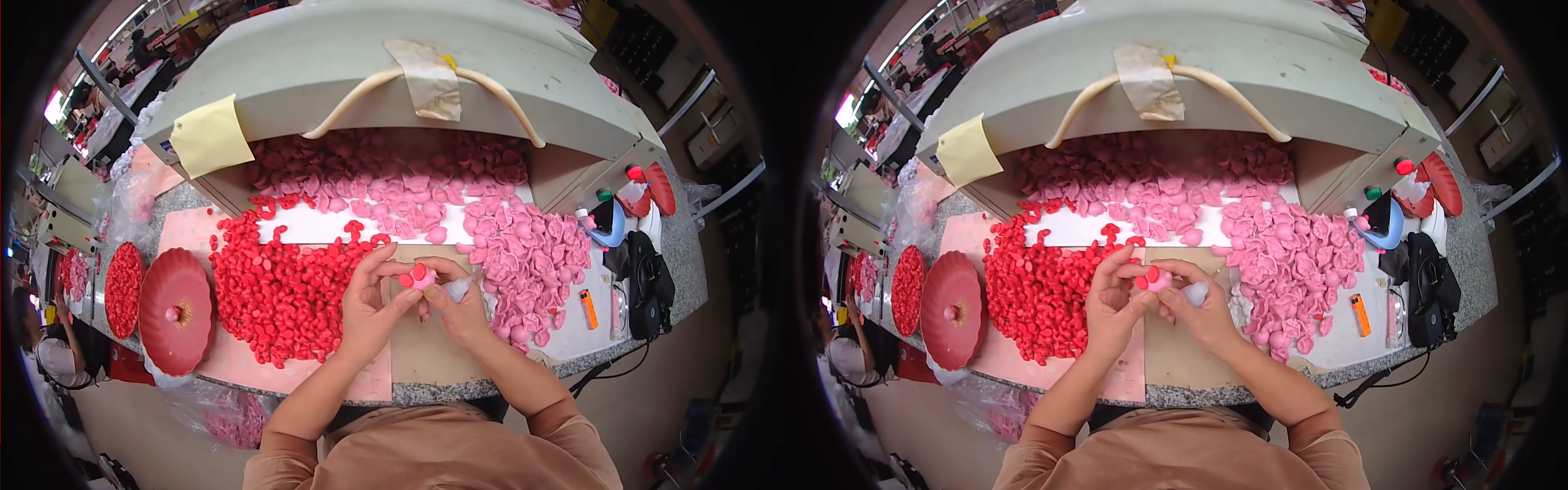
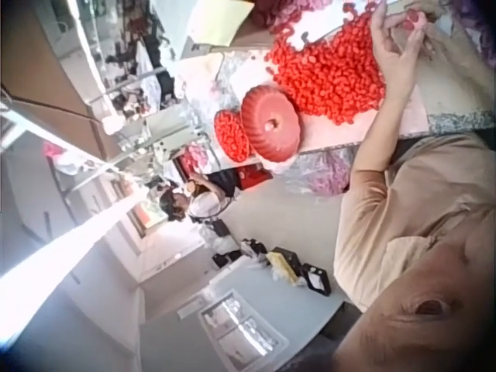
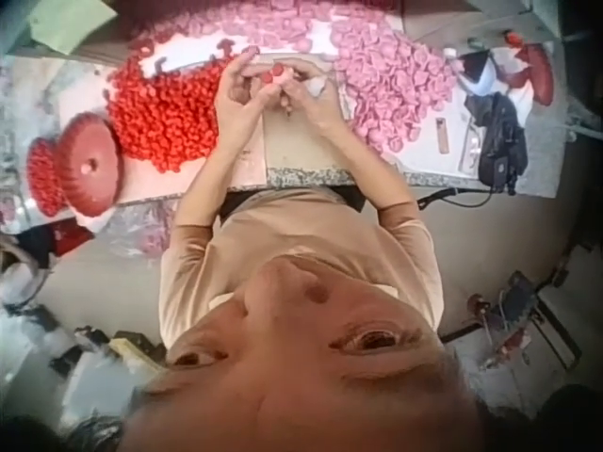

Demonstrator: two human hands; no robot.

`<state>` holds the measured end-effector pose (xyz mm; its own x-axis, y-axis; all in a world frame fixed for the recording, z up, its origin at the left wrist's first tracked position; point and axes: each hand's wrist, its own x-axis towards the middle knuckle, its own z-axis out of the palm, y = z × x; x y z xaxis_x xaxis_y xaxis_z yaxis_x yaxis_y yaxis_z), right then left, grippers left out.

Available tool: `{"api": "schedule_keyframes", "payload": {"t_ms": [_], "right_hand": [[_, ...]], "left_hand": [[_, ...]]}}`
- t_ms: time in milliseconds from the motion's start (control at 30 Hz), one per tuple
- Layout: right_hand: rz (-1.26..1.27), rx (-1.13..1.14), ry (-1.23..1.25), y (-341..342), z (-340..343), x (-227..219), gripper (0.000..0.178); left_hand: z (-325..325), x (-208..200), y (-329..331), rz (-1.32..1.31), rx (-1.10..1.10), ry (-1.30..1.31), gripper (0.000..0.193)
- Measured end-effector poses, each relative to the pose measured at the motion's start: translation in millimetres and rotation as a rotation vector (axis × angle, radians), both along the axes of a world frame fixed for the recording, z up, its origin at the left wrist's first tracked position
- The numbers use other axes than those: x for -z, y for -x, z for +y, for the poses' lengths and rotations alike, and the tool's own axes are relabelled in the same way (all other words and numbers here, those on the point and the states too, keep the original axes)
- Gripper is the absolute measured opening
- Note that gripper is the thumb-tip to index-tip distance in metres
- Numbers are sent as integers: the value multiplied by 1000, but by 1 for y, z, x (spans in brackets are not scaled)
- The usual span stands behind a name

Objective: Assembling small pink plastic toy components at a factory workbench.

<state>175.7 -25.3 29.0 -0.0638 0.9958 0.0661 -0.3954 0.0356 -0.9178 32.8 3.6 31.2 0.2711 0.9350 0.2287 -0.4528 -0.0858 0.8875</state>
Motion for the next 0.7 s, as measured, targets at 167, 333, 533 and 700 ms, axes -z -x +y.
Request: {"api": "schedule_keyframes", "payload": {"t_ms": [167,333,533,700], "right_hand": [[87,-19,44,0,-1,4,36],[67,-41,18,-3,1,0,34],[57,-37,-17,-1,0,8,34],[57,-31,-23,-1,-2,10,34]], "left_hand": [[2,10,1,134,-15,-10,38],[13,3,8,377,-110,-323,30],[16,3,12,442,-134,-454,29],[14,1,10,435,-143,-481,28]]}}
